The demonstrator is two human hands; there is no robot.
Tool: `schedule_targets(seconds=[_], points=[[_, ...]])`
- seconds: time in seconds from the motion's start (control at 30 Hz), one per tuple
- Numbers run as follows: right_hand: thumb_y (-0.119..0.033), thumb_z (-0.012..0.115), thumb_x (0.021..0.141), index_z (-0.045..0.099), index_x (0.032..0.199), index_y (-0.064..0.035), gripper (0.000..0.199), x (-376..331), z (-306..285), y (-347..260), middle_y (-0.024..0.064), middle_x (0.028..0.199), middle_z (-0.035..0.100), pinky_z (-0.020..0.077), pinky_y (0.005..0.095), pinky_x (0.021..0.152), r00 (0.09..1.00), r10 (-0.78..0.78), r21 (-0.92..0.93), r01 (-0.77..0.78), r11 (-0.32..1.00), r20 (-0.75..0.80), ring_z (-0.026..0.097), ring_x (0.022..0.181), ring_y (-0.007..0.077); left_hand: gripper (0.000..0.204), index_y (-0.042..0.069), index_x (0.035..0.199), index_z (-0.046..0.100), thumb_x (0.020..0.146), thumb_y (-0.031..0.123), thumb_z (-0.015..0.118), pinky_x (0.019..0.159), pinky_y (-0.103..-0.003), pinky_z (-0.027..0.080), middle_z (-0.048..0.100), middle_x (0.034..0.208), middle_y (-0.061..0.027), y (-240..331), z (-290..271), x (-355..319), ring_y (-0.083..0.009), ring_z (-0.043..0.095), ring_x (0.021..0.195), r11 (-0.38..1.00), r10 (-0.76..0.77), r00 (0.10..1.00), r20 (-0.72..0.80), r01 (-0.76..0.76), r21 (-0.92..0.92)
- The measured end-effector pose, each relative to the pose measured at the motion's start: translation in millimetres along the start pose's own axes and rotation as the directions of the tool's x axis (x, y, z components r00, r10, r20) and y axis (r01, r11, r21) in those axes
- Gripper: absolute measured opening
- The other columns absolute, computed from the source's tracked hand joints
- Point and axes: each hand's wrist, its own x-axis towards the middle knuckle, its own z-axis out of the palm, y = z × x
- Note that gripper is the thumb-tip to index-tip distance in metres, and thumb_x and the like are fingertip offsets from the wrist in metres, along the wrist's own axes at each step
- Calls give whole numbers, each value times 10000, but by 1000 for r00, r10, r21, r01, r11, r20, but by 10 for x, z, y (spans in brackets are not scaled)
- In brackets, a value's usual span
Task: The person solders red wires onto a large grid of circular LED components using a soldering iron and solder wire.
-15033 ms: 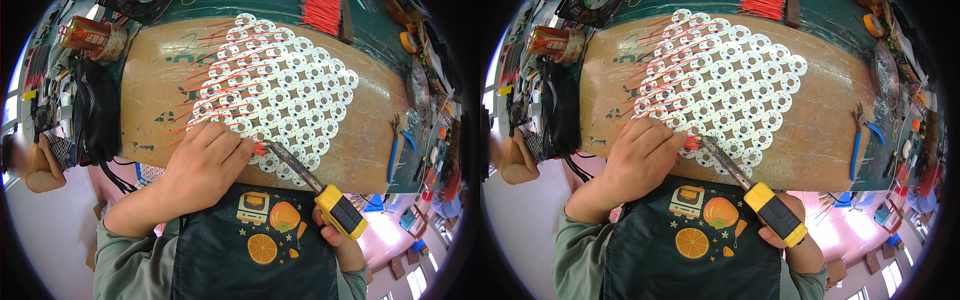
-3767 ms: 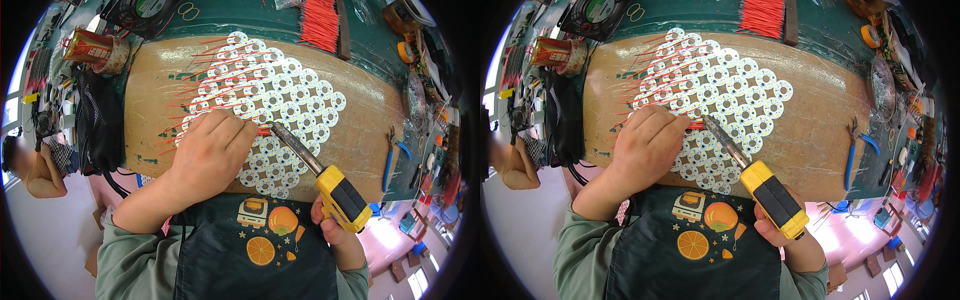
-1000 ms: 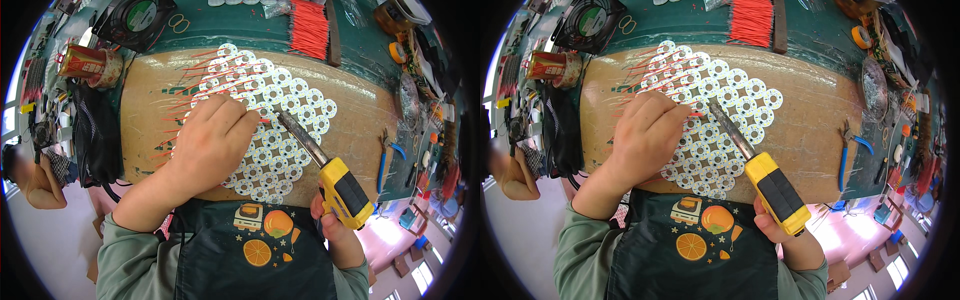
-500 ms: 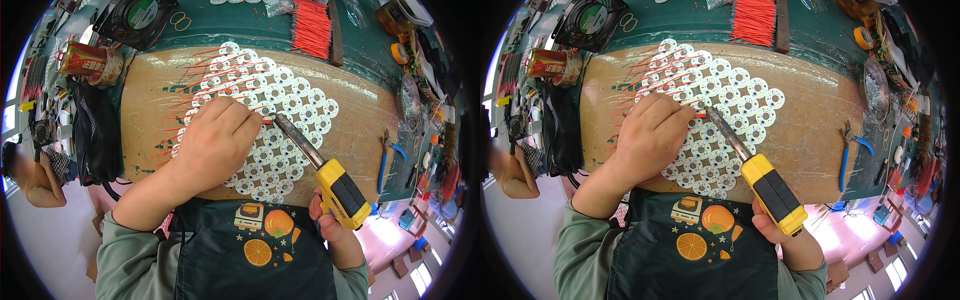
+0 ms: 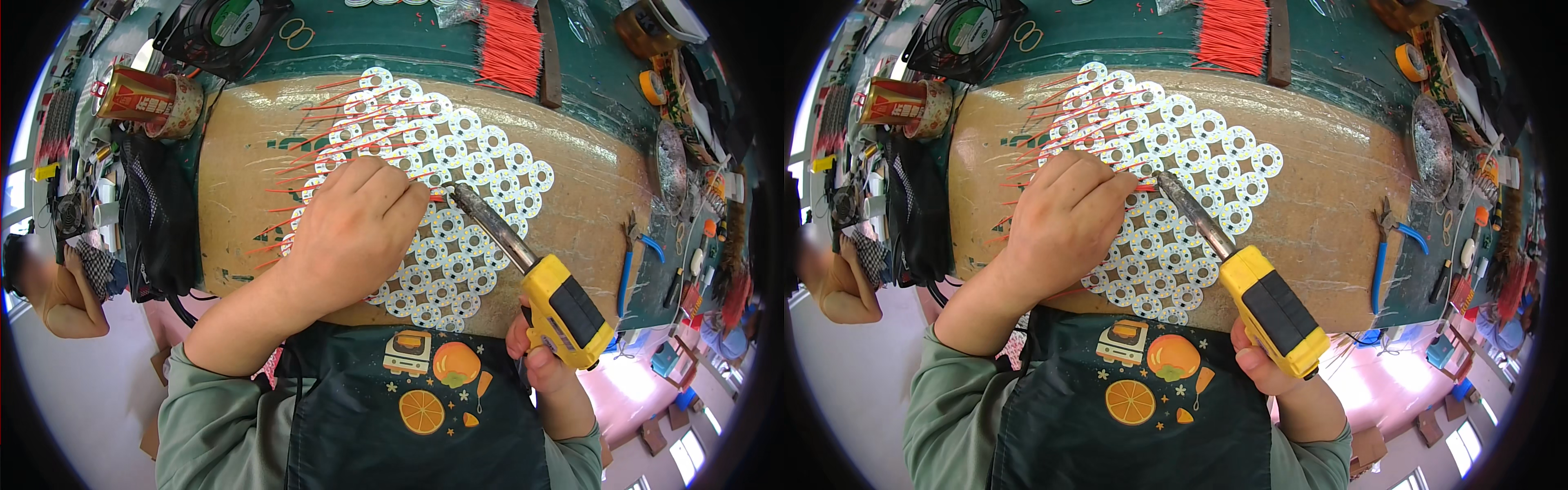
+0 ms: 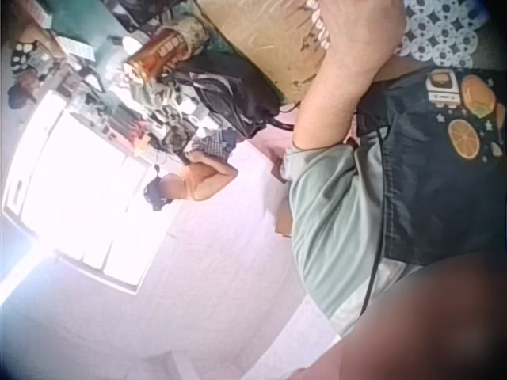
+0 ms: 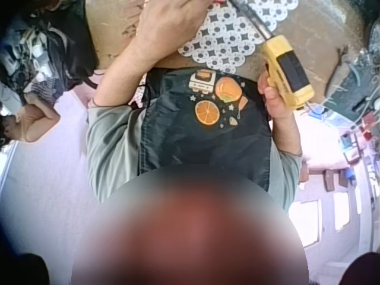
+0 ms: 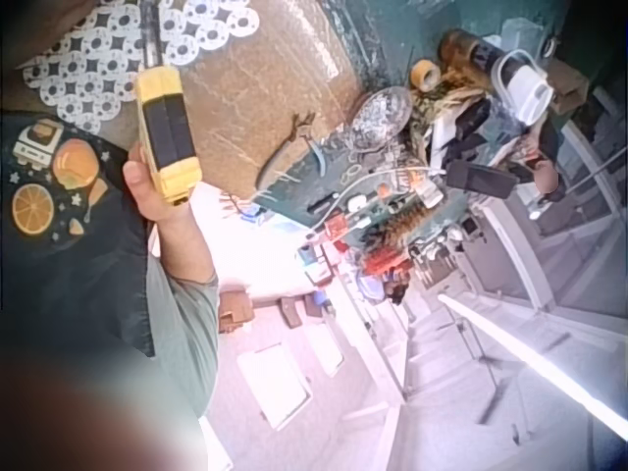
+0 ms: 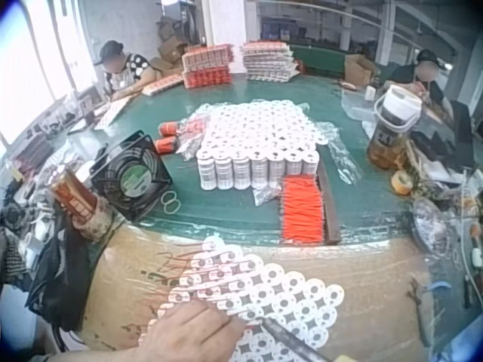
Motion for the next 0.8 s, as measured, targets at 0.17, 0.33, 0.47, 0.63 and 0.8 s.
schedule_targets(seconds=[0.17, 0.33, 0.47, 0.63, 0.8], points=[[-492, 879, 777, 474, 1430, 4, 915, 6, 77, -98, 21, 750, 521, 427, 271, 561, 971, 186, 148, -164, 975, -149, 513, 641, 124, 268, 0, 963, 696, 697, -25, 725, 735, -371, 515, 602, 865, -85, 0, -1, 4, -262, 609, 815, 1000, -2, 1000, 17, 2, 22], [-509, 852, 806, 468, 1418, 35, 905, 44, 19, -60, 13, 707, 518, 419, 257, 521, 965, 6, 9, -4, 1000, -262, 514, 589, 115, 269, 2, 966, 697, 701, -28, 729, 738, -373, 518, 608, 869, -88, 2, -18, 5, -266, 613, 817, 1000, -4, 1000, 26, 3, 17], [-471, 790, 885, 443, 1418, 59, 828, 354, -171, -134, 8, 676, 508, 383, 248, 469, 835, -313, -193, 251, 949, -453, 497, 546, 106, 267, 1, 970, 697, 709, -51, 726, 731, -382, 522, 617, 869, -93, 5, -24, 6, -272, 616, 813, 1000, -14, 1000, 14, 14, 8], [-348, 704, 954, 420, 1450, 80, 714, 653, -262, -334, 11, 705, 498, 387, 246, 496, 791, -332, -304, 194, 933, -514, 482, 568, 96, 266, -2, 975, 697, 717, -61, 725, 730, -386, 523, 620, 869, -96, 7, -26, 1, -277, 617, 812, 1000, -11, 1000, 8, 11, -2], [-330, 709, 954, 430, 1456, 79, 705, 659, -253, -290, 5, 736, 501, 399, 245, 517, 817, -311, -355, 142, 924, -485, 486, 585, 94, 275, 4, 980, 700, 712, -54, 727, 736, -390, 523, 618, 868, -94, 8, -19, -4, -277, 618, 820, 1000, -12, 1000, 1, 12, -8]])
